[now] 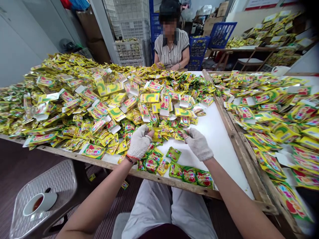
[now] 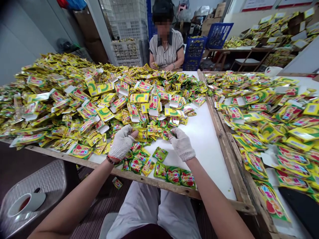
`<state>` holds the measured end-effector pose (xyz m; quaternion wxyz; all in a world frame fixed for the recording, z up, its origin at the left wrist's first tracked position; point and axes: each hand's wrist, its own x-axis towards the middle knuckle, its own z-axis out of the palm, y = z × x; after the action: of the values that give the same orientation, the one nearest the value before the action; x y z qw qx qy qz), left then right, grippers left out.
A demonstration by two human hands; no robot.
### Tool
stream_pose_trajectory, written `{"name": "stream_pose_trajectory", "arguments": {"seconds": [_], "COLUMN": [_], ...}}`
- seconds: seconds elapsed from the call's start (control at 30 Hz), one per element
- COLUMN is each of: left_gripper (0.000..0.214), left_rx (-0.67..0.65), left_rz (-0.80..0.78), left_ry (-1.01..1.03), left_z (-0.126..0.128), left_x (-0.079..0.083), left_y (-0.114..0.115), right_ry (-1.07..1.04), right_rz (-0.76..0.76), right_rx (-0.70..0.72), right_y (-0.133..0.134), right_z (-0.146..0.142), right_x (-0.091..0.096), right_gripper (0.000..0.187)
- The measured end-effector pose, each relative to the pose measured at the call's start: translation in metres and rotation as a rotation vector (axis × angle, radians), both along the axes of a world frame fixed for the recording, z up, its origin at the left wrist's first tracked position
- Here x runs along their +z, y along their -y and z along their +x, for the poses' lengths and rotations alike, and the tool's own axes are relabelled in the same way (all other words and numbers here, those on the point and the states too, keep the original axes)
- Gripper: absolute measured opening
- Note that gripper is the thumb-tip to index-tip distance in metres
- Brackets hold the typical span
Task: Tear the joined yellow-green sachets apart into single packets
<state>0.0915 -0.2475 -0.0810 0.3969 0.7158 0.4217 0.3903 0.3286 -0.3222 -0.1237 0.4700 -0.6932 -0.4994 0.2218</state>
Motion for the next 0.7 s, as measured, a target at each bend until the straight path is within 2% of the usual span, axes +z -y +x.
{"name": "stream_pose_trajectory", "arguments": {"seconds": [0.13, 0.23, 0.3, 0.37, 0.4, 0.57, 0.7], "left_gripper": [0.034, 0.035, 0.038, 0.039, 0.038, 0.035, 0.043], "left_rx": [-0.100, -0.223, -0.279, -0.281, -0.278, -0.379, -0.376], "left_rz": [-0.384, -0.565, -0.610, -0.604, -0.595, -0.629, -0.782], "left_ry": [0.225, 0.403, 0.499, 0.546, 0.558, 0.591, 0.583], "left_z": [0.020, 0.036, 0.044, 0.047, 0.048, 0.040, 0.033], "left_x": [-0.008, -0.018, -0.022, -0.023, -0.024, -0.025, -0.029], "left_y": [0.028, 0.054, 0.069, 0.078, 0.081, 0.087, 0.088], "right_ry": [-0.321, -0.257, -0.177, -0.189, -0.260, -0.915, -0.944], "right_rz": [0.043, 0.130, 0.149, 0.106, 0.067, -0.087, -0.070], "right_rx": [0.057, 0.025, -0.021, -0.055, -0.050, 0.044, -0.026], "right_y": [0.034, 0.049, 0.055, 0.060, 0.062, 0.071, 0.074], "right_z": [-0.024, -0.044, -0.051, -0.053, -0.053, -0.056, -0.056], "right_x": [0.011, 0.008, 0.004, 0.001, 0.001, -0.003, -0.010], "right_gripper": [0.035, 0.034, 0.033, 0.032, 0.032, 0.032, 0.034]}}
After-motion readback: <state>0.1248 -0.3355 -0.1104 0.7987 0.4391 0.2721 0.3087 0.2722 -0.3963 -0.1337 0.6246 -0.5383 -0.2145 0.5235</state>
